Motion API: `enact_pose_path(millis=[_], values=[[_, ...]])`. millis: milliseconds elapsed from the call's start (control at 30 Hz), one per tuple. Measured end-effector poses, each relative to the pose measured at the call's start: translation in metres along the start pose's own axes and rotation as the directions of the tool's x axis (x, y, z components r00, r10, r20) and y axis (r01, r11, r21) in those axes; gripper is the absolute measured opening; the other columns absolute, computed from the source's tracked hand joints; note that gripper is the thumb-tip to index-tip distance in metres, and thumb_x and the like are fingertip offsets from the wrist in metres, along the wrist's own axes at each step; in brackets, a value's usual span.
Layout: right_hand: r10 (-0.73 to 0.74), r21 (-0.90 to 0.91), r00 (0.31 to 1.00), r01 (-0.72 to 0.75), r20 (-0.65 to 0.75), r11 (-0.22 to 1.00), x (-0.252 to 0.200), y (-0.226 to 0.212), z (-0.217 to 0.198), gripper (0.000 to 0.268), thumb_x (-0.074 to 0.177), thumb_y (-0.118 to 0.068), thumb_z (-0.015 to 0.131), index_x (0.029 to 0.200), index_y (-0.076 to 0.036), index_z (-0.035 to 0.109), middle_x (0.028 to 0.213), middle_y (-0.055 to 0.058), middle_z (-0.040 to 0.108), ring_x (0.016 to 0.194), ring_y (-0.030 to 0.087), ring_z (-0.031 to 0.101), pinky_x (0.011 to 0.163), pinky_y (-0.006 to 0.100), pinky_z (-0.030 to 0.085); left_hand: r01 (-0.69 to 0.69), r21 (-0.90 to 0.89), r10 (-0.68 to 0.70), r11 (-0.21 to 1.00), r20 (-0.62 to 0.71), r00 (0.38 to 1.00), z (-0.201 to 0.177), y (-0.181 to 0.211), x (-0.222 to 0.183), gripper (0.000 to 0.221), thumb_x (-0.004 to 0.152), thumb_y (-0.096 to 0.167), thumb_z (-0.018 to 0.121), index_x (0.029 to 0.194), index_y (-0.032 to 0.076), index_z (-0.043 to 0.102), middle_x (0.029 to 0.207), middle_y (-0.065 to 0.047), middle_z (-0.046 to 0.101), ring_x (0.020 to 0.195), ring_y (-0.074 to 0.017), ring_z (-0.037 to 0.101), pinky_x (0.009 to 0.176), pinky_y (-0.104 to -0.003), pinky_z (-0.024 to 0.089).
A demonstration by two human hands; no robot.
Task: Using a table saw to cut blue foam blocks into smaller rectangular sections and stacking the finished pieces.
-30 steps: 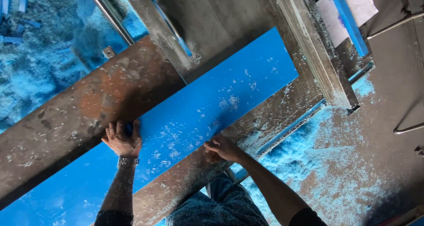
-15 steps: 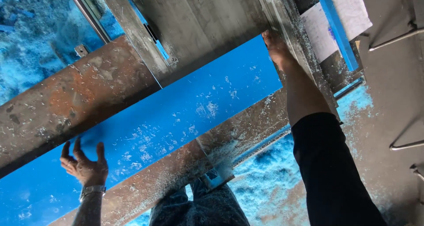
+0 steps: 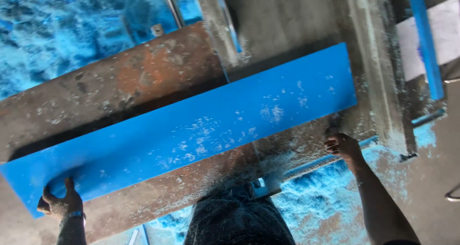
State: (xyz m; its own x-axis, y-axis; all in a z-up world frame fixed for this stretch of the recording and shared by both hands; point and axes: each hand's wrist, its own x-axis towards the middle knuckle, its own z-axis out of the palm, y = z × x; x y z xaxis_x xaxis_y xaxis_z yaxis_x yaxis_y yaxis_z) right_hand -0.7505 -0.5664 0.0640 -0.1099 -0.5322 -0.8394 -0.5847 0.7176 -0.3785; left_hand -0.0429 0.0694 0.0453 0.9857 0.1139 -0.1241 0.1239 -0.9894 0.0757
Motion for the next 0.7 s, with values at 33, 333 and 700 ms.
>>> enact_pose_path(millis=[33, 333, 700], values=[[-0.003, -0.013, 1.000, 0.003, 0.022, 1.000, 0.002, -0.002, 0.015, 0.039, 0.106, -0.022, 0.054, 0.123, 0.011, 0.067, 0.093, 0.026, 0.072, 0.069, 0.029, 0.065, 0.061, 0.037, 0.050, 0.020, 0.008, -0.020, 1.000, -0.013, 1.000, -0.004, -0.006, 0.013, 0.078, 0.113, 0.050, 0.076, 0.155, -0.005, 0.040, 0.136, -0.035, 0.029, 0.117, -0.0572, 0.042, 0.098, -0.067, 0.039], [-0.046, 0.073, 0.988, 0.058, -0.147, 0.996, -0.023, -0.073, 0.132, 0.051, 0.121, -0.055, 0.038, 0.115, -0.009, 0.060, 0.081, 0.005, 0.065, 0.054, 0.010, 0.053, 0.045, 0.025, 0.042, 0.055, -0.319, -0.079, 0.946, -0.064, 0.995, 0.003, -0.101, 0.142, 0.079, 0.102, 0.065, 0.088, 0.127, -0.003, 0.057, 0.112, -0.022, 0.057, 0.093, -0.0350, 0.062, 0.077, -0.045, 0.056], [-0.183, 0.228, 0.976, 0.206, -0.116, 0.952, 0.014, -0.101, 0.116, 0.051, 0.114, -0.052, 0.051, 0.082, -0.012, 0.051, 0.061, 0.004, 0.053, 0.045, 0.012, 0.046, 0.041, 0.026, 0.037, -0.032, -0.221, -0.023, 0.975, -0.242, 0.970, 0.047, -0.091, 0.140, 0.064, 0.124, 0.058, 0.096, 0.116, -0.001, 0.074, 0.103, -0.024, 0.075, 0.082, -0.0325, 0.079, 0.057, -0.052, 0.068]])
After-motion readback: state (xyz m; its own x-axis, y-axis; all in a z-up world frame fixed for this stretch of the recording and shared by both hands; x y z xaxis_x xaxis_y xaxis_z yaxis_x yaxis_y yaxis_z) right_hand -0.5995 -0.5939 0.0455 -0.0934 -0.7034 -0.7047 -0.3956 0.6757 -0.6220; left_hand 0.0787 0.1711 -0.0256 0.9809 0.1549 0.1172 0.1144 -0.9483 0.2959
